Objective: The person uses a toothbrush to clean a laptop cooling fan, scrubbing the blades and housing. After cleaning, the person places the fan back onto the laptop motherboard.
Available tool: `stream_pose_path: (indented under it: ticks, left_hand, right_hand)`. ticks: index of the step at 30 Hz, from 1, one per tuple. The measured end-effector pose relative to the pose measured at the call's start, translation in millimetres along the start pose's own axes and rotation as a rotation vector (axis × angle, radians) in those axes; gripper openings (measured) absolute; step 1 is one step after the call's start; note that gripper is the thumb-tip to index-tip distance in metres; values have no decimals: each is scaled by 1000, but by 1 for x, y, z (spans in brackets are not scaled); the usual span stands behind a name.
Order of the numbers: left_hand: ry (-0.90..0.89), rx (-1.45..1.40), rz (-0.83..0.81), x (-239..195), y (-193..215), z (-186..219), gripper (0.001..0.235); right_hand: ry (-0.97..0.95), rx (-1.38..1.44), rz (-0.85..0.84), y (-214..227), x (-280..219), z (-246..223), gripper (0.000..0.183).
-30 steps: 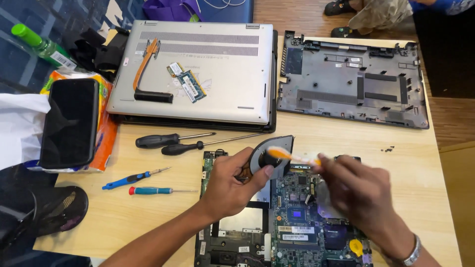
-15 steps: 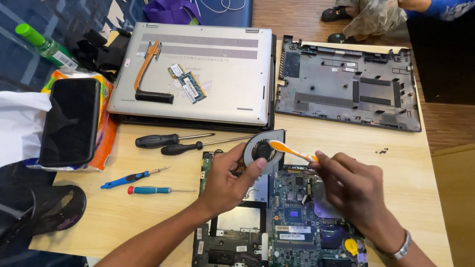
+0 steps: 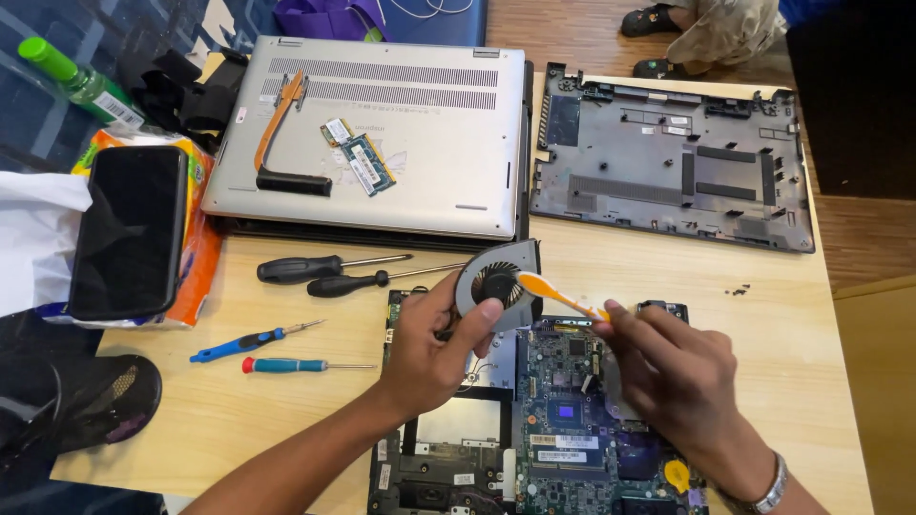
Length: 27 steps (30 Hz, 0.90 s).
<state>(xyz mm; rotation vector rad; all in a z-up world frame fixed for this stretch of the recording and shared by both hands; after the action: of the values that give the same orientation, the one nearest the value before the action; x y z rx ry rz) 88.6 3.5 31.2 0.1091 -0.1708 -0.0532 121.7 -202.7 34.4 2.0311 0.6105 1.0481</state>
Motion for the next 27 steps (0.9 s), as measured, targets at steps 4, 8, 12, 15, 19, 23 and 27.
stream_pose_path:
  ticks: [4,8,12,15,19,23,27]
  left_hand:
    - [-37,10,11,1,3,-2,29]
    - [37,-61,-4,-2,-1,-9,43]
    - [69,-37,12,-5,-2,-19,47]
    - [-61,8,54,-3,3,0,54]
    - [-225,126,18,-5,-4,31,44]
    - [-190,170,224,0,26,19,44]
    - [-275,412,169,11,35,29,33]
  right_hand:
    - [95,17,-21,-9,-2,-19,46]
    - [20,4,-14,-5,2,-8,20]
    - [92,-57,-19,-7,6,-35,29]
    - [-96,-184,-32,4,12,1,15]
    - [113,-92,-13,-16,2,-13,22]
    - [-9,-8,-80,-14,4,-6,24]
    - [-215,-21,7,25,13,13,16]
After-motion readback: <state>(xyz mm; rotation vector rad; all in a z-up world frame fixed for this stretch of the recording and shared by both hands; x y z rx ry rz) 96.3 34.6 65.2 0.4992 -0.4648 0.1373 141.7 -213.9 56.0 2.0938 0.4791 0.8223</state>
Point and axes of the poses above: each hand's wrist, its own x-axis towards the middle knuckle, its own y-axis out of the back of the hand, z = x × y, the point moved 10 cm from there along x, towards the middle knuckle, and after that the axes turned 9 degrees about -z, right-handed, at the moved point
